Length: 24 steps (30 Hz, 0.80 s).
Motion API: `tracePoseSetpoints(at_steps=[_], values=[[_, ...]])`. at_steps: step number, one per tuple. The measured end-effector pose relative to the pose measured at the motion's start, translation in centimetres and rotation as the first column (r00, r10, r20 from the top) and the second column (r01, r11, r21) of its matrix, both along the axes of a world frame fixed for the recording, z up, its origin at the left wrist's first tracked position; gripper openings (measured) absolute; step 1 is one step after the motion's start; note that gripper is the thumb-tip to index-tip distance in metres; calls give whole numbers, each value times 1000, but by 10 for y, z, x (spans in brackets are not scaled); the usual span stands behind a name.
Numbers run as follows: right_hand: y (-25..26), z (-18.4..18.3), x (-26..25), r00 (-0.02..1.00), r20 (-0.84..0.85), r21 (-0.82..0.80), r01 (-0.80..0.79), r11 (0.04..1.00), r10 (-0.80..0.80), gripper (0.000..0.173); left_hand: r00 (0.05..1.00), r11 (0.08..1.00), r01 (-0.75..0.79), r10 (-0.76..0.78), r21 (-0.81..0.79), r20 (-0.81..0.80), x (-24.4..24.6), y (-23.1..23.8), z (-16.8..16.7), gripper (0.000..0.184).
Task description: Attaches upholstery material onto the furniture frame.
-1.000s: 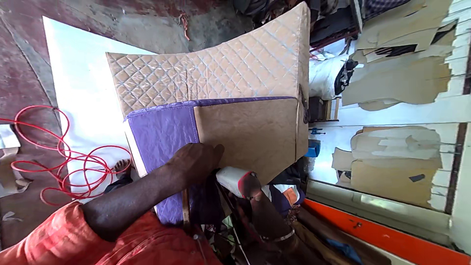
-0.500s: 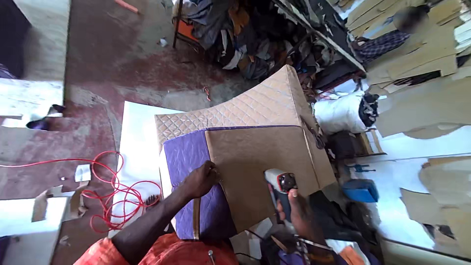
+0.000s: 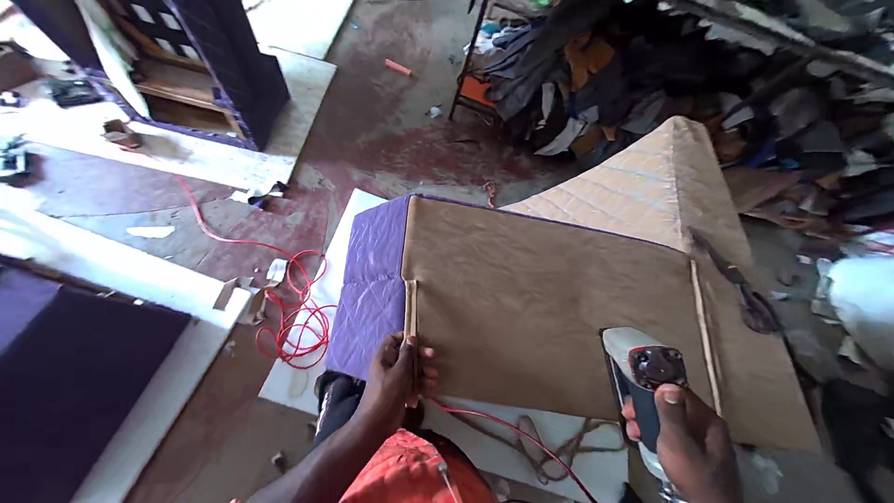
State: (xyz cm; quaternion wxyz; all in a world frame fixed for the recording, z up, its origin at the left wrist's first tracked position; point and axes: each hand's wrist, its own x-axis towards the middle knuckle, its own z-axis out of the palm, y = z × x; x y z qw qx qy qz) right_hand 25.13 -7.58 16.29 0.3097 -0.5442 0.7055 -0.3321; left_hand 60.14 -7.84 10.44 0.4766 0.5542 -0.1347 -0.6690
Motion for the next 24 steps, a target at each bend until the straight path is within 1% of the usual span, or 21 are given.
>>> tracePoseSetpoints(at_steps=[2, 3, 4, 6, 9, 11, 12, 13, 15, 18, 20, 22, 23, 24], values=[[4, -5, -17, 998, 54, 11, -16, 1000, 15, 54, 993, 999, -41, 43, -26, 113, -13, 21, -5, 25], [5, -6, -25, 997, 75, 22, -30, 999, 28, 57, 985, 998, -55, 59, -28, 163, -19, 32, -6, 25], [3, -7, -34, 995, 85, 28, -52, 998, 50, 61, 976, 997, -65, 70, -30, 204, -25, 41, -8, 24], [-2, -8, -50, 990, 94, 24, -107, 994, 104, 62, 960, 994, -93, 104, -55, 260, -37, 59, -13, 25], [-14, -8, -57, 982, 14, -3, -187, 982, 187, 62, 918, 981, -132, 175, -141, 356, -52, 77, -28, 28], [-21, -4, -50, 976, -88, -14, -200, 980, 198, 61, 885, 975, -142, 202, -170, 419, -60, 80, -39, 31], [-25, -1, -46, 967, -134, -14, -218, 976, 215, 59, 871, 976, -145, 205, -165, 447, -62, 81, -43, 35], [-28, 0, -44, 954, -174, -14, -251, 968, 244, 57, 857, 978, -150, 203, -148, 473, -63, 81, -46, 38], [-36, 4, -40, 918, -241, -14, -327, 945, 314, 53, 833, 980, -166, 200, -112, 516, -63, 82, -50, 37], [-45, 12, -26, 882, -225, 7, -423, 906, 413, 54, 798, 981, -166, 192, -97, 572, -62, 81, -51, 31], [-47, 17, -10, 850, -132, -14, -515, 857, 509, 54, 763, 987, -133, 158, -86, 627, -61, 81, -49, 28], [-48, 18, 9, 802, -76, -51, -597, 801, 593, 49, 717, 990, -110, 141, -90, 683, -62, 81, -50, 25], [-49, 20, 20, 777, -107, -43, -627, 778, 621, 50, 699, 991, -100, 133, -89, 702, -62, 80, -51, 25], [-49, 22, 33, 753, -181, -12, -645, 764, 632, 54, 688, 992, -92, 122, -81, 716, -62, 79, -52, 25]])
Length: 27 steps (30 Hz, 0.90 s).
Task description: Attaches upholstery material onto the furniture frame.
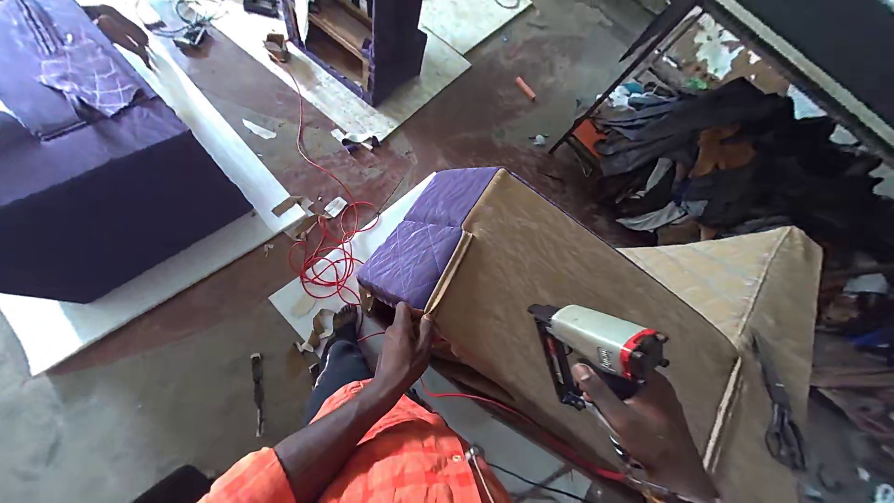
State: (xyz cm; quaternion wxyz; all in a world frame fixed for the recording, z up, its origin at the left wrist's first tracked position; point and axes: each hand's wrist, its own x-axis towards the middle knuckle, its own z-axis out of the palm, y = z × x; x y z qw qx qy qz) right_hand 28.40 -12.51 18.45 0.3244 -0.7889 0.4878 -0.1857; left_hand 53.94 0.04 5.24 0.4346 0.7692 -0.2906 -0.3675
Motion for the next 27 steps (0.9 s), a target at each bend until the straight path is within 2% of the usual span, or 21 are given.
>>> tracePoseSetpoints(at_steps=[2, 4, 8, 12, 17, 24, 27], values=[[-1, 3, 26, 988, -148, -20, -32, 999, 29, 56, 1000, 1000, 13, -13, 29, 24, 0, -1, -3, 26], [-4, 0, 48, 972, -208, -6, -113, 994, 109, 51, 999, 1000, 11, -12, 26, 35, -2, 0, -6, 28], [-8, -10, 77, 924, -290, 52, -244, 968, 249, 53, 997, 999, -7, 10, -52, 72, -9, 5, -10, 33], [-12, -17, 89, 907, -287, 45, -309, 950, 309, 57, 992, 996, 5, 6, -89, 130, -9, 7, -10, 33], [-13, -17, 99, 900, -289, 73, -319, 945, 326, 54, 1000, 984, -14, 18, -176, 24, -5, 7, -17, 30], [-5, -20, 113, 848, -413, 32, -352, 936, 333, 51, 997, 989, 11, 1, -148, 77, 1, 9, -19, 29], [-3, -20, 113, 852, -394, 22, -366, 930, 344, 47, 994, 987, 6, 11, -160, 107, 1, 10, -21, 27]])
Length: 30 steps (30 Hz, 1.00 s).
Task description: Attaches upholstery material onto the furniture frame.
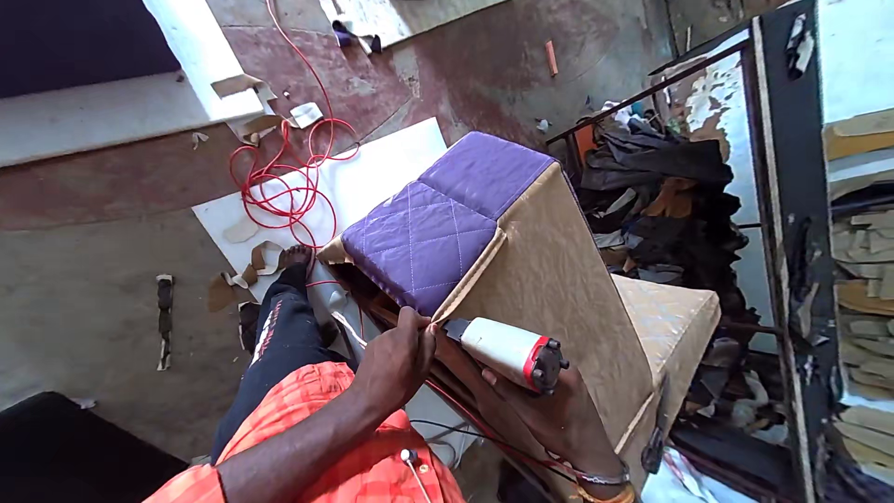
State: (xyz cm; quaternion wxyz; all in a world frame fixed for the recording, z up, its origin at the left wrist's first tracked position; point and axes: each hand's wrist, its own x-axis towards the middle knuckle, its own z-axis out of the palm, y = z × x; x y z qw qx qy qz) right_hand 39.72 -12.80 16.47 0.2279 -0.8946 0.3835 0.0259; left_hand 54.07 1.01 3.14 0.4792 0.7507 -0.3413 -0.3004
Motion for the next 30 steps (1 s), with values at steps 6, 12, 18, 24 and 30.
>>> tracePoseSetpoints(at_steps=[6, 12, 18, 24, 30], values=[[4, 0, 1, 998, 37, 50, 43, 998, -45, 48, 1000, 1000, 8, -8, -7, 10, 1, 1, -3, 28], [7, 5, 5, 994, 61, 102, 87, 991, -93, 46, 1000, 1000, 14, -13, -18, 18, 2, 1, -6, 28], [9, 1, 13, 998, 3, 38, 70, 997, -70, 45, 999, 999, 37, -37, -2, 5, 4, 0, -7, 29], [7, 2, 22, 997, -75, 39, 29, 999, -26, 42, 1000, 998, -13, 14, -62, 25, 2, 0, -15, 28], [-16, 22, 25, 961, -275, 140, 20, 990, 20, 41, 994, 993, 113, -112, 31, -17, 13, 1, -7, 33]])
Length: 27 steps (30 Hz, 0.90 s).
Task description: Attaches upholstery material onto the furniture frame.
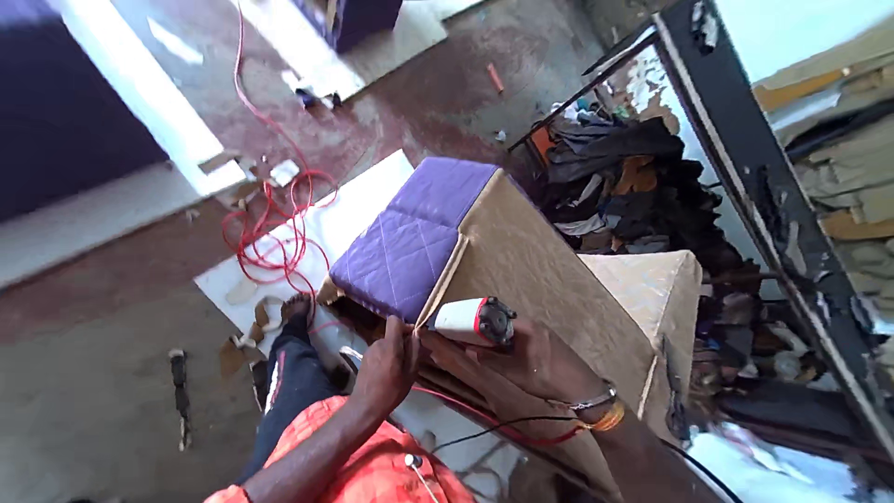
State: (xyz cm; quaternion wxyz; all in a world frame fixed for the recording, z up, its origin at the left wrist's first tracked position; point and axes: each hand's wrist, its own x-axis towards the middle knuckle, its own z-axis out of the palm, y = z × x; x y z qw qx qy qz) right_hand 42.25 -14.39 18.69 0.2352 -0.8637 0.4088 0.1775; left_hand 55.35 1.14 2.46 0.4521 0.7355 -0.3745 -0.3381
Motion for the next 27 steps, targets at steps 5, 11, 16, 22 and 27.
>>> tracePoseSetpoints(at_steps=[5, 11, 16, 22, 27], values=[[-30, 21, -43, 935, 202, -356, 347, 868, -291, 46, 942, 975, 131, -179, 180, 285, 35, 0, 33, 44], [-88, 31, -57, 670, 446, -515, 735, 442, -594, 47, 882, 971, 209, -239, 118, 407, 57, -71, 48, 48], [-107, 13, -46, 810, 338, -464, 587, 663, -480, 58, 832, 930, 230, -341, 288, 438, 58, -147, 55, 59], [-101, 8, -10, 934, 173, -324, 355, 877, -314, 57, 834, 883, 253, -406, 396, 373, 67, -161, 72, 32], [-105, 0, 16, 974, 106, -230, 220, 948, -201, 58, 890, 927, 235, -326, 292, 319, 73, -157, 60, 25]])
